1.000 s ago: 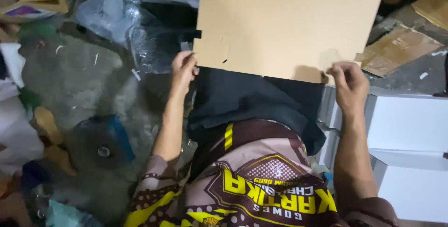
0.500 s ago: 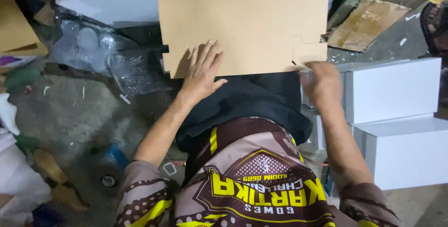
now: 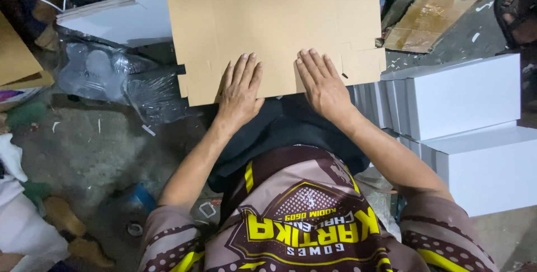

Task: Assembling a cardboard box by folding pre-cut sheets and adding white paper inserts.

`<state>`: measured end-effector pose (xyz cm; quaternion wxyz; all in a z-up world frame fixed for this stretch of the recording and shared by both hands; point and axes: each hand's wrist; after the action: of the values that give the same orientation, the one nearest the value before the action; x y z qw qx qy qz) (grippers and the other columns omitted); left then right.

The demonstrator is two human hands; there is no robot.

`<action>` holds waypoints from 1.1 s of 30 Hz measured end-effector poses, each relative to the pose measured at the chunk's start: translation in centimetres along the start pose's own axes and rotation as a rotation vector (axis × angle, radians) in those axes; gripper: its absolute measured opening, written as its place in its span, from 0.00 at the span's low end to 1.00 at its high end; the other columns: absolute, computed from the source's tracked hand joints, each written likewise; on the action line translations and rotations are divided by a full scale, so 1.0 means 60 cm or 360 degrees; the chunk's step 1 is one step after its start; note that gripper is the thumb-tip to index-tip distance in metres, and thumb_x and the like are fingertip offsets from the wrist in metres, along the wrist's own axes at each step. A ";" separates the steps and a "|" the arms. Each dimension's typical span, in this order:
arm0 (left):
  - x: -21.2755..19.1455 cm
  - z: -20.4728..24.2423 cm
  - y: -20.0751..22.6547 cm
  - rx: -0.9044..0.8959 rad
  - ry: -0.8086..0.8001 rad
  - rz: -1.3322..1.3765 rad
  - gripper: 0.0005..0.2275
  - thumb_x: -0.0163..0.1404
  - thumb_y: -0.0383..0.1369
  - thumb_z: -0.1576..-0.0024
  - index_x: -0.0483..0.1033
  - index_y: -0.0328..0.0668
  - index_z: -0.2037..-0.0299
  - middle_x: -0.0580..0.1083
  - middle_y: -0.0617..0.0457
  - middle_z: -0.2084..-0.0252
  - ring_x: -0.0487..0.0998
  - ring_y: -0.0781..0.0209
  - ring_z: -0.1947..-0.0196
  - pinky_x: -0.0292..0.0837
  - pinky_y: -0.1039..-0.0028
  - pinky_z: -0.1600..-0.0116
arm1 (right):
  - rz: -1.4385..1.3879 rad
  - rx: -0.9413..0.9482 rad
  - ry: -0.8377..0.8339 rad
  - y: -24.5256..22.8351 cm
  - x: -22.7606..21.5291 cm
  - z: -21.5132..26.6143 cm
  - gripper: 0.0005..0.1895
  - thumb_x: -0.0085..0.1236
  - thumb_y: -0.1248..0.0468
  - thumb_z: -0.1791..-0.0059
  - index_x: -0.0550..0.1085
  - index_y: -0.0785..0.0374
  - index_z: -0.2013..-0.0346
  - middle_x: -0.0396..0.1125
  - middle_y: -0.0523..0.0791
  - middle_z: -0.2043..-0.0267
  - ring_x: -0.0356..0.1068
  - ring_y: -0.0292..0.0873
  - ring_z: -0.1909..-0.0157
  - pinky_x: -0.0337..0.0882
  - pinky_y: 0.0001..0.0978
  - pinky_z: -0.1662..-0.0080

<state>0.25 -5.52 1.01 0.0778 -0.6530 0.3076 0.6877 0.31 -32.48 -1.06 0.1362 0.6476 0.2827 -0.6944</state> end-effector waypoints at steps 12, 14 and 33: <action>-0.006 0.048 0.030 0.0100 -0.0006 -0.0146 0.33 0.58 0.33 0.54 0.69 0.29 0.35 0.63 0.29 0.30 0.60 0.35 0.28 0.56 0.44 0.30 | 0.0183 -0.0030 -0.0078 -0.041 -0.045 0.057 0.39 0.54 0.60 0.53 0.61 0.65 0.27 0.53 0.55 0.23 0.48 0.57 0.21 0.48 0.54 0.27; -0.006 0.054 0.033 0.0111 -0.0022 -0.0164 0.33 0.59 0.33 0.55 0.70 0.30 0.36 0.64 0.29 0.32 0.61 0.35 0.29 0.58 0.44 0.31 | 0.0201 -0.0022 -0.0095 -0.043 -0.052 0.065 0.39 0.55 0.59 0.53 0.62 0.64 0.27 0.53 0.55 0.23 0.48 0.57 0.21 0.49 0.55 0.27; -0.170 -0.091 -0.014 0.0019 -0.1094 0.0666 0.27 0.65 0.47 0.53 0.81 0.33 0.51 0.80 0.36 0.55 0.79 0.33 0.50 0.73 0.51 0.43 | -0.0916 -0.0003 -0.1216 0.063 -0.240 -0.091 0.40 0.68 0.44 0.58 0.74 0.68 0.41 0.73 0.60 0.44 0.71 0.65 0.40 0.71 0.56 0.40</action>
<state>6.69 -4.73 10.61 0.0383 -0.3078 0.3941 0.8651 8.66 -34.94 12.16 0.0330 0.2411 0.3809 -0.8920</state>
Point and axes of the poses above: each hand's wrist, its own z-axis away from the middle knuckle, its own x-axis out of the palm, y = z × x
